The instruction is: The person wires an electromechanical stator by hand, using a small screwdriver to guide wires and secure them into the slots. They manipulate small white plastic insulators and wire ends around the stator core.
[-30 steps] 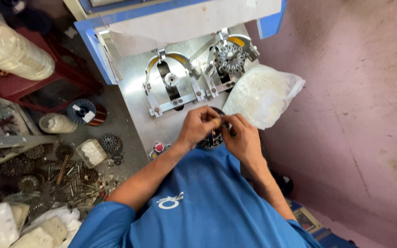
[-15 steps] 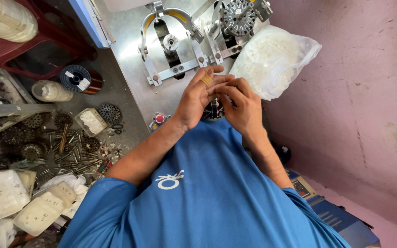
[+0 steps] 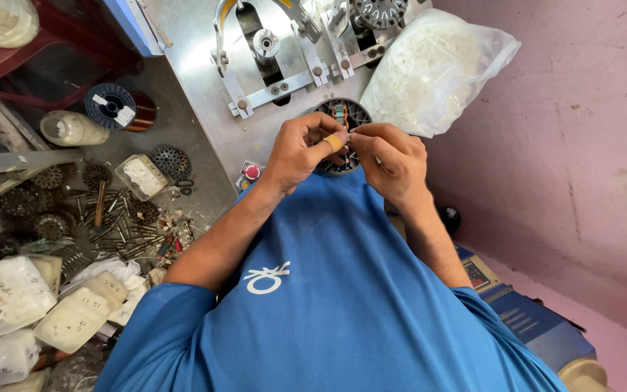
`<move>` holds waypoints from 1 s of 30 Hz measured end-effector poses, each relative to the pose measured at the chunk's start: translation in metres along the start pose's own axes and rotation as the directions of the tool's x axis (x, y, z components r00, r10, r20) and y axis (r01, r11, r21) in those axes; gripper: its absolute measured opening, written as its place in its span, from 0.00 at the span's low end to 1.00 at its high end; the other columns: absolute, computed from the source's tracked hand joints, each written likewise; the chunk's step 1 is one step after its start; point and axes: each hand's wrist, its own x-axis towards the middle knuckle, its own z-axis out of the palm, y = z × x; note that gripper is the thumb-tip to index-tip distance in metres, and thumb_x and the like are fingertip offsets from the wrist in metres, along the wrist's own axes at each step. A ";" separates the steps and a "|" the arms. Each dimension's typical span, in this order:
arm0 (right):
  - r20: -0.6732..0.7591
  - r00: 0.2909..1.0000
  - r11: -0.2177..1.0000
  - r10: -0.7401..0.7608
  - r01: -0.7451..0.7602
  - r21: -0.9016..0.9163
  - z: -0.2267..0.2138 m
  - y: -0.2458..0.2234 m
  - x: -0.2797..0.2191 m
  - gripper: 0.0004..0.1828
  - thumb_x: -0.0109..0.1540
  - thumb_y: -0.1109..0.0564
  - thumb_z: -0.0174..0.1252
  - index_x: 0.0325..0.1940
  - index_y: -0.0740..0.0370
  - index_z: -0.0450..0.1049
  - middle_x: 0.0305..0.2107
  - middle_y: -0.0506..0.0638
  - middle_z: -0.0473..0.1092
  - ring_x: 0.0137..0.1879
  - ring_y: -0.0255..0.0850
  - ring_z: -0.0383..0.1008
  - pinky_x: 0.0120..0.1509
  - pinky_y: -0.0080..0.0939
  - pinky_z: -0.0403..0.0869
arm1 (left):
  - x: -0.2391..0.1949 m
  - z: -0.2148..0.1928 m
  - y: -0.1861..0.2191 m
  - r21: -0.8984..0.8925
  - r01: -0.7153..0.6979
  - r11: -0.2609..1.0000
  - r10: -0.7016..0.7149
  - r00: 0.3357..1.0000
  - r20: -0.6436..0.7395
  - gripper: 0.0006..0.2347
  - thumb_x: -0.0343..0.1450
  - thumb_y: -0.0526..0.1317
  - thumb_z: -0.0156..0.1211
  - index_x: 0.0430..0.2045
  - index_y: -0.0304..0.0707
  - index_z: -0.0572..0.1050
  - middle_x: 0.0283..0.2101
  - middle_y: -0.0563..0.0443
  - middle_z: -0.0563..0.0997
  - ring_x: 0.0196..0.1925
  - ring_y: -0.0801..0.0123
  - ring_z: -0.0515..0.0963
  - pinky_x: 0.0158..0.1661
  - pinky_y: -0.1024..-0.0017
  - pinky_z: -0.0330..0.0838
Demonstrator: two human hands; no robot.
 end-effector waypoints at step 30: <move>0.314 0.782 0.616 0.539 -0.620 0.486 0.004 -0.005 -0.032 0.05 0.69 0.69 0.63 0.47 0.69 0.73 0.38 0.51 0.75 0.42 0.35 0.80 0.40 0.29 0.75 | -0.023 -0.004 0.005 0.379 -0.365 0.850 0.328 0.931 0.161 0.04 0.75 0.28 0.66 0.39 0.31 0.76 0.40 0.48 0.80 0.41 0.68 0.84 0.43 0.73 0.80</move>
